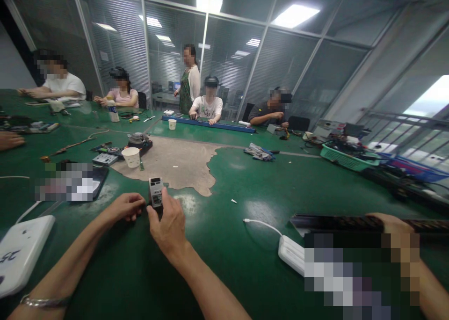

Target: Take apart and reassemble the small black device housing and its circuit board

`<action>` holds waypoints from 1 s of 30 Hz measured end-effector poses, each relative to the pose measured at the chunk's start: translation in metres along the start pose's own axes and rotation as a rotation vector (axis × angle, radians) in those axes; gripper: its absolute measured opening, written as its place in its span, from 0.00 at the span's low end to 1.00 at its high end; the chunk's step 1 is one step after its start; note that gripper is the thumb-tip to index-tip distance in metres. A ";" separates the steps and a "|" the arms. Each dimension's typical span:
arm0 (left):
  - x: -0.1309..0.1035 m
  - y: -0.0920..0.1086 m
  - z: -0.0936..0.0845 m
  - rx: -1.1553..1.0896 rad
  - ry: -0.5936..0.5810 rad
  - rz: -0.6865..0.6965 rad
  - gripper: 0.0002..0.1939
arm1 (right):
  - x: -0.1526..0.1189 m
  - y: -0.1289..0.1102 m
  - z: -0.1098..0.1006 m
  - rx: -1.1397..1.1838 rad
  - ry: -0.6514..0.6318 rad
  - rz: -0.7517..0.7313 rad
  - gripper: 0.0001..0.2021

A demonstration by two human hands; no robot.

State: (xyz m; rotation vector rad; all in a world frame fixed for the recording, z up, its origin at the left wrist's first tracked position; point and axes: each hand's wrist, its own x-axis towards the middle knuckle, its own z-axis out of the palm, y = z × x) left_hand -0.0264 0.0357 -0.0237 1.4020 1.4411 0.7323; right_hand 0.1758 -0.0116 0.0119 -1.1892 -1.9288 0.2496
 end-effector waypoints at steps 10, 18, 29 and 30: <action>0.000 -0.002 -0.001 -0.035 0.002 0.010 0.22 | -0.005 0.049 -0.024 -0.129 -0.014 0.080 0.27; 0.001 -0.001 0.000 -0.031 0.003 -0.008 0.24 | -0.021 0.060 -0.019 -0.168 -0.023 0.102 0.27; 0.000 0.005 0.002 -0.025 0.012 -0.037 0.27 | -0.020 0.067 -0.020 -0.089 -0.011 0.098 0.25; 0.000 0.006 0.002 -0.022 0.009 -0.034 0.27 | -0.019 0.066 -0.021 -0.068 0.001 0.112 0.25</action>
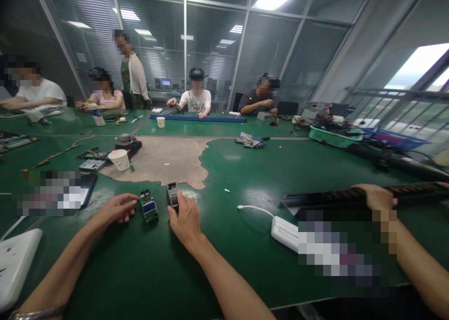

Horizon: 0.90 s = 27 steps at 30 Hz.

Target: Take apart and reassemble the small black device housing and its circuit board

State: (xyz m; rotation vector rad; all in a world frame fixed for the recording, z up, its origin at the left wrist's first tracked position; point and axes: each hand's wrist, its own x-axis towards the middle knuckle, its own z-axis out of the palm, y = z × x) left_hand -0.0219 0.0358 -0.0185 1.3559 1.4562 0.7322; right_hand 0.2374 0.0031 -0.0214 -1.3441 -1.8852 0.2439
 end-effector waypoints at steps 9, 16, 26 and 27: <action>0.002 -0.004 -0.001 -0.035 -0.008 -0.001 0.30 | 0.021 -0.055 -0.010 0.100 -0.001 -0.093 0.24; 0.002 -0.003 -0.002 -0.065 -0.015 -0.006 0.30 | 0.019 -0.074 0.016 -0.042 -0.089 -0.081 0.25; 0.003 -0.005 -0.001 -0.056 -0.021 0.014 0.29 | 0.010 -0.070 0.019 -0.090 -0.150 -0.088 0.25; 0.002 -0.005 -0.001 -0.051 -0.019 0.015 0.29 | 0.008 -0.069 0.019 -0.089 -0.156 -0.086 0.24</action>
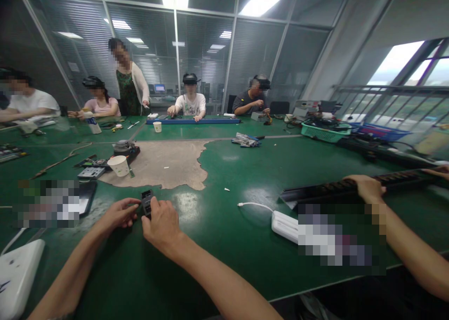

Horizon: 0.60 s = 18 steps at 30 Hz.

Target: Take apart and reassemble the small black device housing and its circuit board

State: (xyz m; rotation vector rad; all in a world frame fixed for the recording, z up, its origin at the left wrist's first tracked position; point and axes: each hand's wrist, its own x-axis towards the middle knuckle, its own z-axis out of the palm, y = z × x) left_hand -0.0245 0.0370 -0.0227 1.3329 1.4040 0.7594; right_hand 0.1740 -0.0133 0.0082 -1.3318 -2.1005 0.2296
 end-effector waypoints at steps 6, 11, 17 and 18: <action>0.001 0.002 0.001 0.035 0.020 0.000 0.30 | -0.006 0.003 0.000 0.007 -0.006 -0.004 0.25; 0.004 -0.001 0.002 0.027 0.033 -0.004 0.26 | -0.006 0.001 -0.002 0.032 0.057 -0.007 0.29; 0.003 -0.001 0.003 0.034 0.030 -0.002 0.23 | -0.012 0.002 0.006 0.009 0.007 0.004 0.27; 0.003 -0.001 0.003 0.033 0.028 0.002 0.23 | -0.013 0.002 0.008 0.004 0.005 0.008 0.26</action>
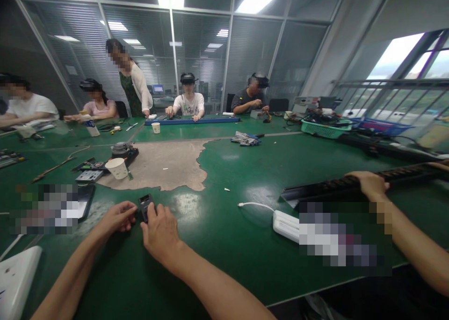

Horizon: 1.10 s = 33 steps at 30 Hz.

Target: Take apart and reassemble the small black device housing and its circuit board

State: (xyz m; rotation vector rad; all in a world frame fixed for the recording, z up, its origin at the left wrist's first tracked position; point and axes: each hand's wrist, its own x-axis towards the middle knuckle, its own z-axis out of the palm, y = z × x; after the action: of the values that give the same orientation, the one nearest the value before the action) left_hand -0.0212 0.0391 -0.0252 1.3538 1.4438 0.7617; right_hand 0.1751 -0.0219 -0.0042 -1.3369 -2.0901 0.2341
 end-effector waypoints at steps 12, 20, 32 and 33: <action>-0.001 0.001 -0.003 0.004 -0.002 0.014 0.34 | 0.026 0.009 -0.033 0.069 0.216 -0.016 0.22; -0.004 0.004 -0.002 0.078 -0.035 0.061 0.35 | 0.006 0.053 -0.028 -0.063 0.168 0.074 0.22; -0.005 0.006 -0.001 0.073 -0.044 0.044 0.36 | -0.007 0.055 -0.024 -0.091 0.189 0.110 0.30; -0.005 0.007 0.000 0.077 -0.045 0.041 0.36 | -0.006 0.056 -0.024 -0.083 0.201 0.105 0.30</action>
State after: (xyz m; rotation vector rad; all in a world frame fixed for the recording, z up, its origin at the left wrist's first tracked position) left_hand -0.0197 0.0353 -0.0177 1.4543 1.4267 0.7033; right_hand 0.2331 -0.0059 -0.0141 -1.4580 -1.8833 0.0546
